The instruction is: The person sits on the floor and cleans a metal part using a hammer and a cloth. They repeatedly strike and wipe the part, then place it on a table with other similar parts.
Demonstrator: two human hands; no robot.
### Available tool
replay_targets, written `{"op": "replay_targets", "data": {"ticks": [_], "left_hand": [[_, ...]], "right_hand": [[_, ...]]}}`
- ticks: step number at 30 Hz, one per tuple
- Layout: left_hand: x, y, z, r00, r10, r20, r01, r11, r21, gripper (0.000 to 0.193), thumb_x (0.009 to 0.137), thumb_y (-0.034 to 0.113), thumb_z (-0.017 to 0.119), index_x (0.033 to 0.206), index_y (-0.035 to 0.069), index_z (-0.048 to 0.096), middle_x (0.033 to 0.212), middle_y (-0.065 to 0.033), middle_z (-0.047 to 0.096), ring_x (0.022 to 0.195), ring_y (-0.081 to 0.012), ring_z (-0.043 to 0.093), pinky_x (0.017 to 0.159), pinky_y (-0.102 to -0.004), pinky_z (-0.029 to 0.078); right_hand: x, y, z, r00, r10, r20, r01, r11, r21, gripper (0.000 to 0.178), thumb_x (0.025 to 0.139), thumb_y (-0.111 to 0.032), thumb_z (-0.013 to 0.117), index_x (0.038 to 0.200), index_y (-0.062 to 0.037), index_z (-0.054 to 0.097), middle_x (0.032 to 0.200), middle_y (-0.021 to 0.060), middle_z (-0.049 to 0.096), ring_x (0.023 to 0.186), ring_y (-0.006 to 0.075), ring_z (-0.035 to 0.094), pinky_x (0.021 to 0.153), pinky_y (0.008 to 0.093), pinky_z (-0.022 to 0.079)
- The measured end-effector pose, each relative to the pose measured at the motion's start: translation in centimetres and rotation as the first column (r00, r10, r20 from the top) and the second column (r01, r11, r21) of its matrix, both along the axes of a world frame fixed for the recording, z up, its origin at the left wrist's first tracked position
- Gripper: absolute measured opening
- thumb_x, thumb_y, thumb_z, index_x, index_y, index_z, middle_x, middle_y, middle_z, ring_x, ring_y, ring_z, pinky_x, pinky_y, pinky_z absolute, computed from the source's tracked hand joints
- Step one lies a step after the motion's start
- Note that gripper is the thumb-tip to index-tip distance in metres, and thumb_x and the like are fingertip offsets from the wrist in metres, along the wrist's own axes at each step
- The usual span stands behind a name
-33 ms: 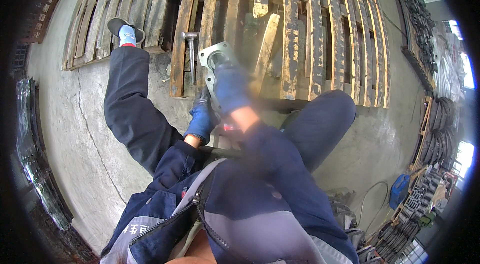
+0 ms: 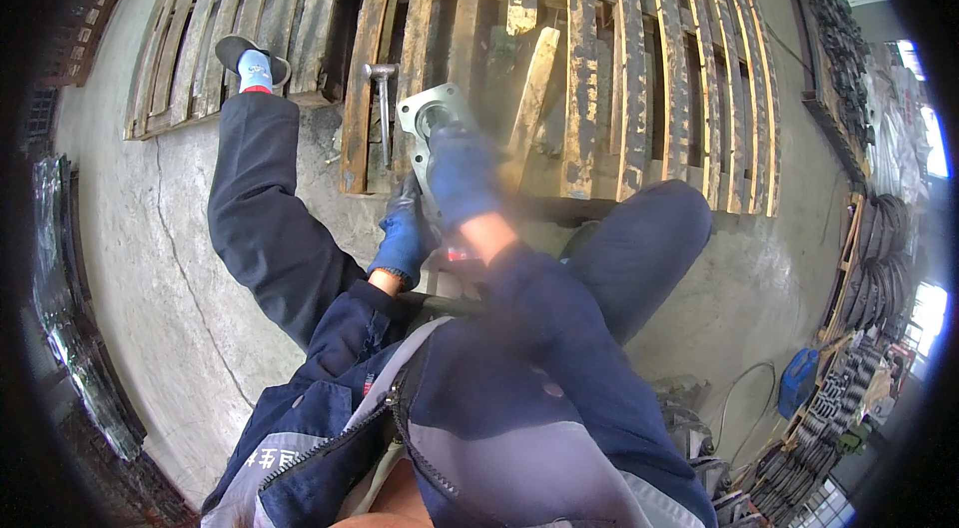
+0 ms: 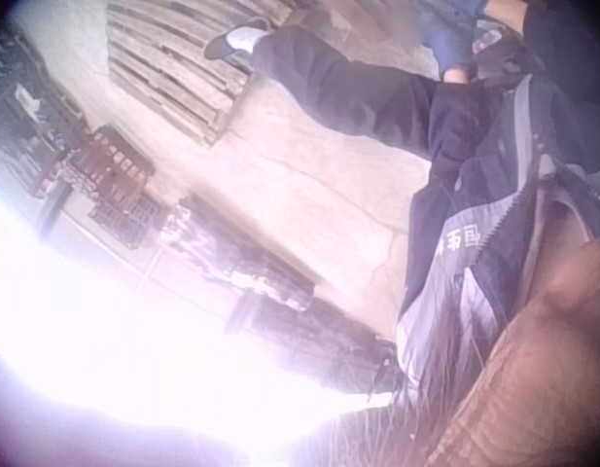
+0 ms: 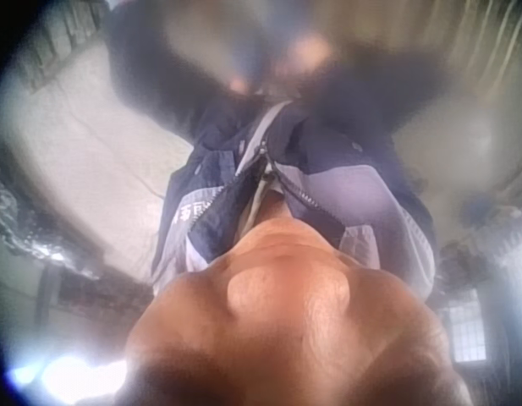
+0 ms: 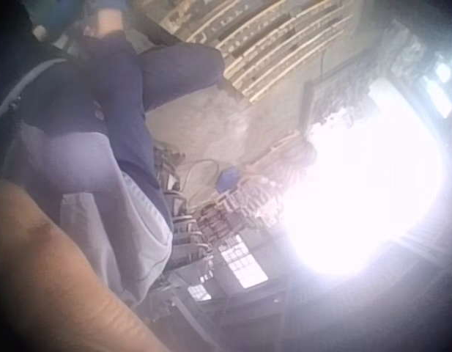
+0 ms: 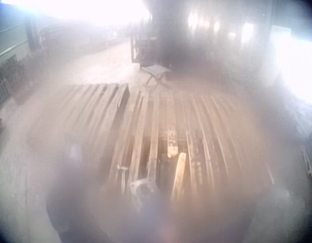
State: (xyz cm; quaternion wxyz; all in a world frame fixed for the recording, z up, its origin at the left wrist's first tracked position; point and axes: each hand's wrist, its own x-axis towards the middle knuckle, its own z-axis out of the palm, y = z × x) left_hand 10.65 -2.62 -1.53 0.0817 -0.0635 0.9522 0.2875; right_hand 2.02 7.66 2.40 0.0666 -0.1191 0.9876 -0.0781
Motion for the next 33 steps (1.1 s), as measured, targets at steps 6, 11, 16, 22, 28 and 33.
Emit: {"op": "replay_targets", "data": {"ticks": [6, 11, 16, 22, 28, 33], "left_hand": [[-0.5, 0.2, 1.5, 0.983, 0.056, 0.173, -0.079, 0.989, 0.129, 0.074, 0.070, 0.006, 0.060, 0.141, -0.001, 0.039, 0.131, -0.0250, 0.050, 0.123, -0.0379, 0.050, 0.106, -0.0384, 0.043], [-0.7, 0.2, 1.3, 0.977, 0.047, 0.207, -0.080, 0.985, 0.154, 0.077, 0.069, 0.009, 0.064, 0.141, -0.001, 0.038, 0.129, -0.0238, 0.051, 0.121, -0.0371, 0.052, 0.106, -0.0383, 0.043], [-0.2, -0.1, 0.7, 0.999, 0.045, 0.027, -0.047, 0.992, 0.115, 0.094, 0.062, 0.037, 0.087, 0.139, 0.004, 0.043, 0.128, -0.0221, 0.056, 0.115, -0.0406, 0.058, 0.093, -0.0441, 0.050], [0.6, 0.0, -0.5, 0.999, 0.044, 0.009, -0.045, 0.991, 0.122, 0.094, 0.063, 0.035, 0.087, 0.139, 0.004, 0.043, 0.127, -0.0225, 0.057, 0.113, -0.0411, 0.059, 0.091, -0.0455, 0.050], [-0.2, -0.4, -4.5, 0.982, 0.176, 0.071, -0.186, 0.813, 0.552, 0.092, 0.060, 0.031, 0.087, 0.138, 0.004, 0.045, 0.125, -0.0229, 0.057, 0.112, -0.0416, 0.059, 0.091, -0.0470, 0.050], [1.0, -0.4, -4.3, 0.991, 0.077, -0.111, -0.059, 0.986, 0.155, 0.088, 0.062, 0.033, 0.085, 0.138, 0.009, 0.049, 0.127, -0.0229, 0.058, 0.116, -0.0411, 0.057, 0.094, -0.0459, 0.049]], "right_hand": [[-0.4, -0.1, 0.6, 0.997, -0.020, -0.081, 0.008, 0.990, -0.144, 0.016, 0.081, -0.008, 0.060, 0.095, -0.0051, 0.067, 0.093, 0.0139, 0.070, 0.082, 0.0274, 0.070, 0.073, 0.0389, 0.055], [-1.4, 0.7, 0.7, 0.994, 0.092, -0.060, -0.102, 0.978, -0.183, 0.016, 0.077, -0.007, 0.061, 0.090, -0.0018, 0.068, 0.087, 0.0185, 0.070, 0.083, 0.0347, 0.069, 0.075, 0.0427, 0.055], [-1.7, 1.5, 0.1, 0.980, 0.178, -0.089, -0.190, 0.969, -0.160, 0.016, 0.077, -0.007, 0.060, 0.090, -0.0052, 0.069, 0.089, 0.0165, 0.070, 0.087, 0.0332, 0.069, 0.079, 0.0438, 0.054], [-1.3, 2.6, 1.0, 0.981, 0.173, -0.086, -0.184, 0.974, -0.135, 0.019, 0.081, -0.012, 0.058, 0.097, -0.0077, 0.067, 0.092, 0.0150, 0.069, 0.087, 0.0302, 0.069, 0.080, 0.0429, 0.053], [-0.5, 1.2, 2.2, 0.997, 0.004, -0.079, -0.017, 0.986, -0.165, 0.020, 0.081, -0.015, 0.056, 0.097, -0.0069, 0.065, 0.089, 0.0159, 0.066, 0.080, 0.0320, 0.067, 0.073, 0.0424, 0.052], [-1.0, 0.4, 2.0, 0.994, -0.042, -0.105, 0.026, 0.989, -0.146, 0.020, 0.082, -0.015, 0.057, 0.095, -0.0058, 0.068, 0.084, 0.0166, 0.067, 0.077, 0.0323, 0.068, 0.069, 0.0431, 0.053]]}}
